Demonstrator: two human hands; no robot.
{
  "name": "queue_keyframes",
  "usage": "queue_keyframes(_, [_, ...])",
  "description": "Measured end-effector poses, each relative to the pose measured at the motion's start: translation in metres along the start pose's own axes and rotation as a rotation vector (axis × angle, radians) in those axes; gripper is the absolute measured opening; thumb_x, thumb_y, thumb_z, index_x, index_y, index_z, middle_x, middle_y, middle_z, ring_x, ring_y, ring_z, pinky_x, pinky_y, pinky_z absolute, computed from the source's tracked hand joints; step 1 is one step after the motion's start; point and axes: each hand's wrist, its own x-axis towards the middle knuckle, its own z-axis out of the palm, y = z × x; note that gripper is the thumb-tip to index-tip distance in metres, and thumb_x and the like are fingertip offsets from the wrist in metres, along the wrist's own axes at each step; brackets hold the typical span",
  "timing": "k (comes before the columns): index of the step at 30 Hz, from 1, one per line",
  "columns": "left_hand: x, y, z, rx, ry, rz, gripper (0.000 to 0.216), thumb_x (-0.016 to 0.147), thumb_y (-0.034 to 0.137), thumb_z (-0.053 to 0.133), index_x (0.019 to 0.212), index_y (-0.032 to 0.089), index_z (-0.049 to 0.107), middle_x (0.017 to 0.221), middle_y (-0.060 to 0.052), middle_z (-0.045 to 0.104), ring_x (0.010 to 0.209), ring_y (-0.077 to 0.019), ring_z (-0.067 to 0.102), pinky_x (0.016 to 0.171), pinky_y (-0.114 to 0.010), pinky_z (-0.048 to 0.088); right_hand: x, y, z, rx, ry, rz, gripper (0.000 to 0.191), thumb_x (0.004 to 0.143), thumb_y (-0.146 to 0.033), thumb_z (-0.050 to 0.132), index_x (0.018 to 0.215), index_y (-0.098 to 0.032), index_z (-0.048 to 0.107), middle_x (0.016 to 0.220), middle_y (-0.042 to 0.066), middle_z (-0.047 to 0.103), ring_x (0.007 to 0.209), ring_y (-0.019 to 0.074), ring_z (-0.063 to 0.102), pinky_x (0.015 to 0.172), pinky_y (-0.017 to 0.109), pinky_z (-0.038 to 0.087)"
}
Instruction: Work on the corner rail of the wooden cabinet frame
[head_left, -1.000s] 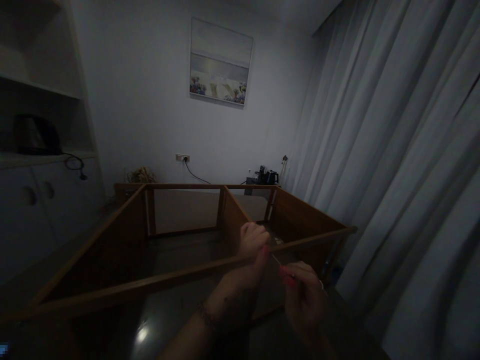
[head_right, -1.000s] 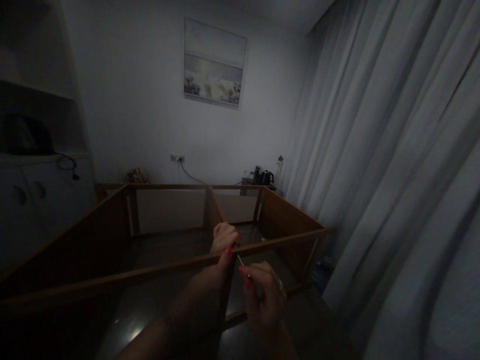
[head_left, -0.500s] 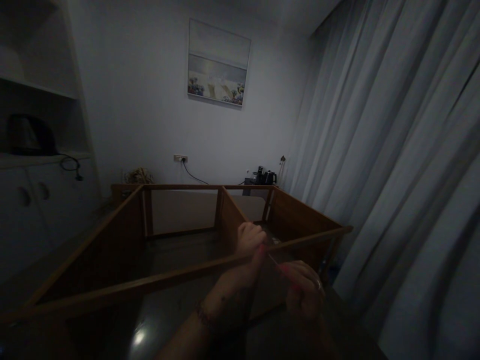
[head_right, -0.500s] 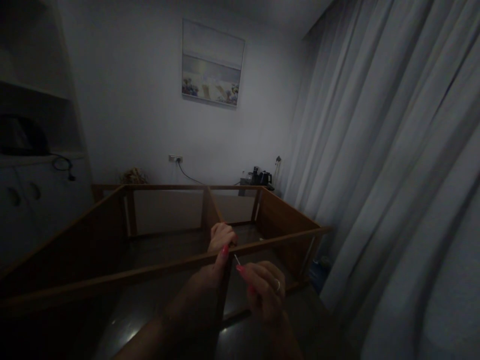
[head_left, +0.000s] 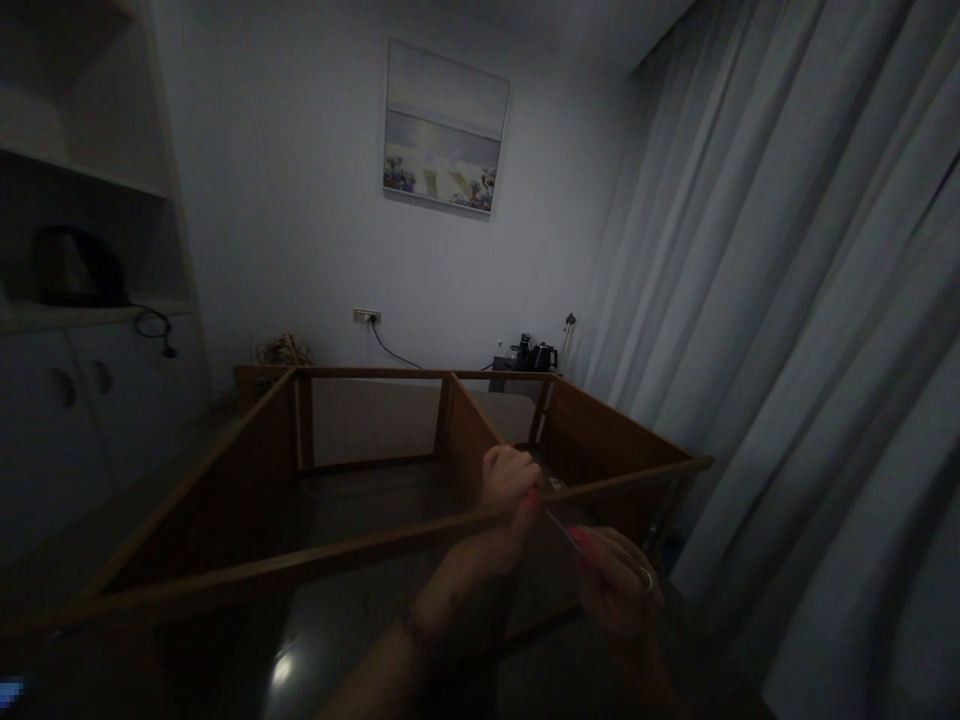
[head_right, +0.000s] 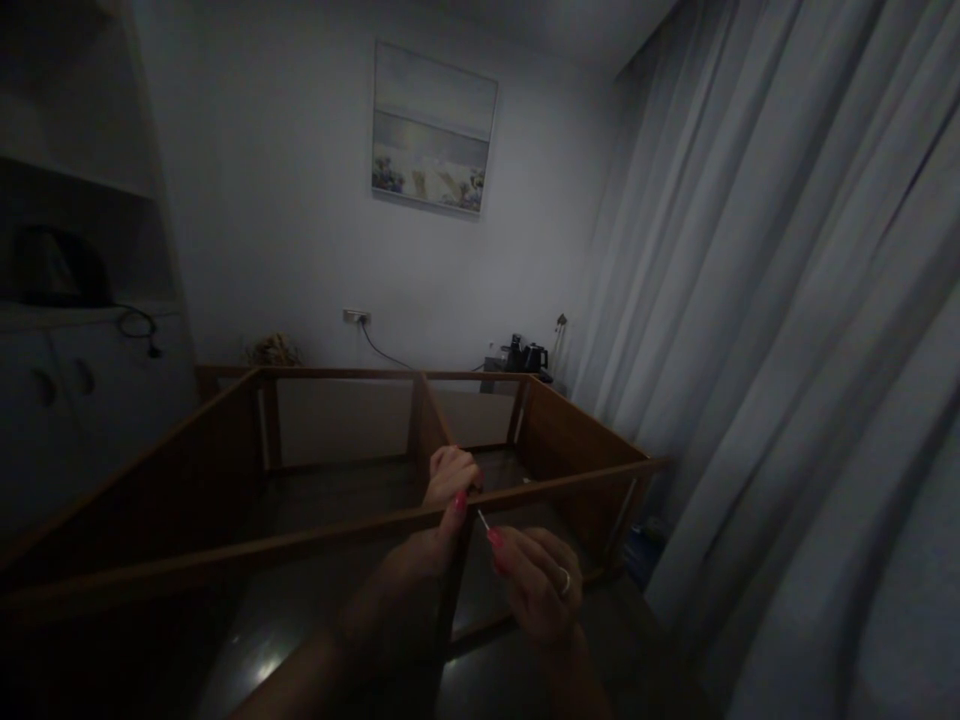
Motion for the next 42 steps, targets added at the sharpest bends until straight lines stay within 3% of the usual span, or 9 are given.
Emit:
queue_keyframes(5, [-0.002,-0.013,0.008,0.033,-0.029,-0.001,0.059,0.109,0.051,0.009,0.078,0.025,0.051,0.080,-0.005,0.055,0.089,-0.0255,0.054,0.105,-0.047,0.043,-0.004,0.005,-0.002,-0.003,-0.038,-0.012,0.040,0.103,-0.010,0.053,0.134,-0.030,0.069,0.086,0.001,0.085,0.067,0.0176,0.079,0.058,0.027,0.064])
queue_keyframes(10, [-0.004,-0.024,0.016,0.008,-0.038,-0.001,0.062,0.109,0.053,0.006,0.077,0.025,0.052,0.079,-0.005,0.055,0.086,-0.0258,0.055,0.100,-0.048,0.045,-0.001,0.003,-0.002,-0.031,-0.021,-0.008,0.036,0.102,-0.010,0.057,0.129,-0.030,0.070,0.083,-0.001,0.084,0.063,0.0157,0.078,0.055,0.025,0.062])
queue_keyframes(16, [-0.003,-0.024,0.012,0.064,-0.066,0.003,0.064,0.109,0.055,0.005,0.079,0.025,0.054,0.081,-0.006,0.058,0.093,-0.0271,0.057,0.104,-0.048,0.044,0.007,0.000,0.000,-0.016,0.040,-0.032,0.020,0.104,-0.014,0.059,0.115,-0.024,0.073,0.077,0.002,0.083,0.057,0.0148,0.075,0.052,0.025,0.060])
queue_keyframes(20, [-0.002,-0.023,0.009,0.078,-0.052,0.021,0.061,0.110,0.054,0.006,0.079,0.025,0.050,0.080,-0.005,0.056,0.090,-0.0256,0.056,0.105,-0.046,0.043,0.007,-0.001,-0.001,-0.040,0.036,-0.011,0.021,0.103,-0.012,0.061,0.113,-0.027,0.073,0.075,-0.001,0.082,0.054,0.0143,0.074,0.050,0.024,0.060])
queue_keyframes(27, [-0.003,-0.003,-0.001,0.046,-0.049,-0.006,0.058,0.111,0.048,0.010,0.081,0.024,0.053,0.082,-0.005,0.056,0.093,-0.0257,0.057,0.106,-0.045,0.043,0.005,-0.001,-0.006,0.033,0.063,0.087,0.011,0.102,-0.017,0.069,0.112,-0.023,0.070,0.080,0.002,0.083,0.063,0.0151,0.077,0.054,0.024,0.063])
queue_keyframes(31, [-0.009,0.020,-0.015,-0.006,-0.019,-0.008,0.052,0.111,0.051,0.014,0.105,0.026,0.060,0.101,-0.008,0.063,0.110,-0.0291,0.056,0.115,-0.050,0.039,0.002,-0.003,-0.004,0.074,0.093,0.121,0.007,0.101,-0.019,0.071,0.107,-0.022,0.071,0.079,0.002,0.080,0.061,0.0144,0.073,0.052,0.025,0.059])
queue_keyframes(35, [-0.013,0.031,-0.022,-0.066,-0.009,0.003,0.045,0.111,0.050,0.020,0.114,0.027,0.059,0.104,-0.008,0.063,0.111,-0.0298,0.056,0.117,-0.053,0.039,0.004,-0.005,-0.003,0.036,0.097,0.074,0.002,0.101,-0.019,0.070,0.100,-0.021,0.070,0.072,0.000,0.077,0.057,0.0134,0.069,0.052,0.026,0.057])
queue_keyframes(42, [-0.012,0.028,-0.018,-0.069,0.021,0.019,0.044,0.108,0.054,0.024,0.114,0.029,0.060,0.104,-0.008,0.062,0.113,-0.0317,0.055,0.115,-0.055,0.040,0.010,-0.013,0.003,0.011,0.063,0.018,0.020,0.100,-0.011,0.064,0.083,-0.022,0.061,0.060,-0.002,0.066,0.048,0.0107,0.058,0.048,0.024,0.049])
